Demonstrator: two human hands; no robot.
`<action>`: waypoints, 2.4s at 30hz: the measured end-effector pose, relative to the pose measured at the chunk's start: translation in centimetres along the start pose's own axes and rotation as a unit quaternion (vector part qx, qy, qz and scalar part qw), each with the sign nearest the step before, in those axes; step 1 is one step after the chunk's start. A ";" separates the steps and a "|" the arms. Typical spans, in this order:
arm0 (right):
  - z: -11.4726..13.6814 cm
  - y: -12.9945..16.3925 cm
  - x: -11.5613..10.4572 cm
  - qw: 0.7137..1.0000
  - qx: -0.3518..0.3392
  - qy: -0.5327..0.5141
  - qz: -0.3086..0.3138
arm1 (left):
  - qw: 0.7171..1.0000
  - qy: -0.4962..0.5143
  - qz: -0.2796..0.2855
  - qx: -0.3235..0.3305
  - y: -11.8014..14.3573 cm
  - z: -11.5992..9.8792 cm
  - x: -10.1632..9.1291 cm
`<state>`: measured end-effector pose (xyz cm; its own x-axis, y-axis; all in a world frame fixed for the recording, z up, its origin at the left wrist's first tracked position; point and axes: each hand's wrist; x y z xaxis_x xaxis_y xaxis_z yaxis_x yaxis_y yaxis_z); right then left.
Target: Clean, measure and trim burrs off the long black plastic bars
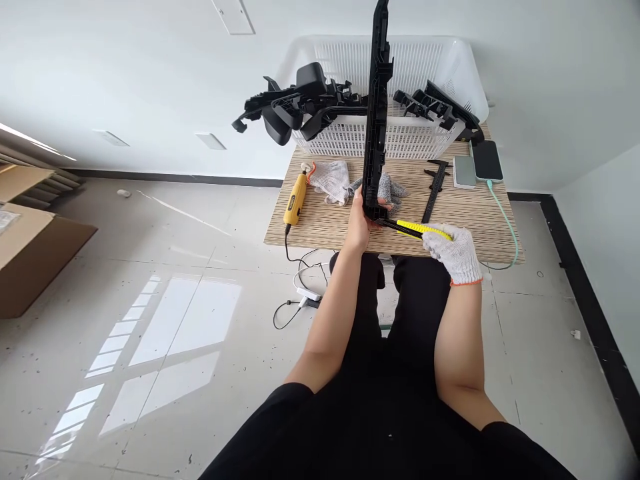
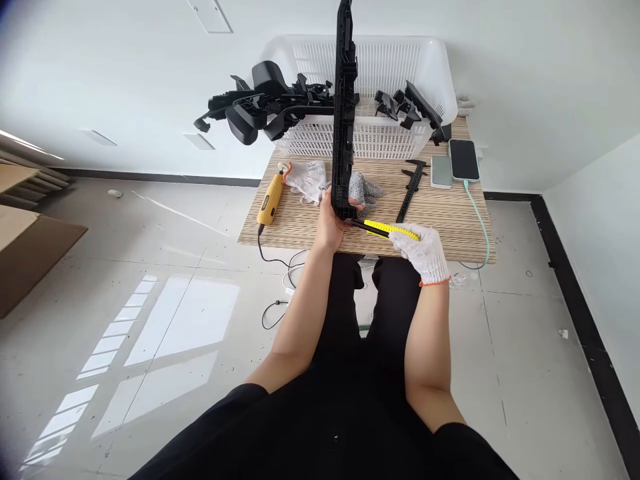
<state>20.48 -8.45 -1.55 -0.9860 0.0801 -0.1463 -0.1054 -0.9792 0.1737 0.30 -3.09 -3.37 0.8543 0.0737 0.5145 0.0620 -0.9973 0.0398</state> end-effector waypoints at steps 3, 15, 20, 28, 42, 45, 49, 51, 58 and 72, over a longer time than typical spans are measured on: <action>0.0 0.0 0.0 1.000 -0.009 -0.022 -0.016 | 1.000 -0.019 0.003 -0.003 0.0 0.1 0.0; -0.4 -0.4 0.1 0.998 -0.008 -0.061 -0.032 | 0.999 -0.034 0.007 -0.016 0.2 -0.1 -0.1; -0.2 -0.2 0.0 0.998 -0.001 -0.055 -0.031 | 0.998 -0.050 0.020 -0.020 0.3 -0.4 0.2; -0.4 -0.2 -0.1 0.998 -0.009 -0.053 -0.028 | 0.997 -0.064 0.049 0.001 0.6 -0.1 -0.1; 0.0 0.1 -0.3 1.000 -0.013 -0.012 0.009 | 0.996 -0.031 0.067 -0.051 0.9 -0.7 0.3; 0.0 0.0 -0.2 0.999 -0.012 0.025 0.040 | 0.993 0.015 0.105 -0.052 0.8 -0.5 0.2; -0.2 -0.1 0.0 0.999 -0.028 -0.001 -0.018 | 0.993 0.023 0.105 -0.051 0.5 -0.3 -0.1; -0.2 -0.2 0.0 1.000 -0.022 -0.006 -0.001 | 0.993 0.019 0.102 -0.050 0.4 -0.3 -0.1; 0.1 0.0 0.0 1.000 -0.010 0.003 0.004 | 0.994 -0.003 0.068 -0.088 0.7 -0.9 0.3; 0.1 -0.2 0.2 1.000 -0.003 0.012 0.005 | 0.994 -0.028 0.063 -0.080 0.4 -0.1 -0.3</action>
<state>20.25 -8.24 -1.52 -0.9837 0.0653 -0.1673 -0.0939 -0.9812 0.1687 0.07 -3.48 -3.44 0.8782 -0.0557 0.4751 -0.1252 -0.9853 0.1160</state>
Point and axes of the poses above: each hand's wrist, its own y-axis away from the middle knuckle, its own x-axis out of the palm, z = x × y, and after that the axes turned 4 degrees about y, right-handed
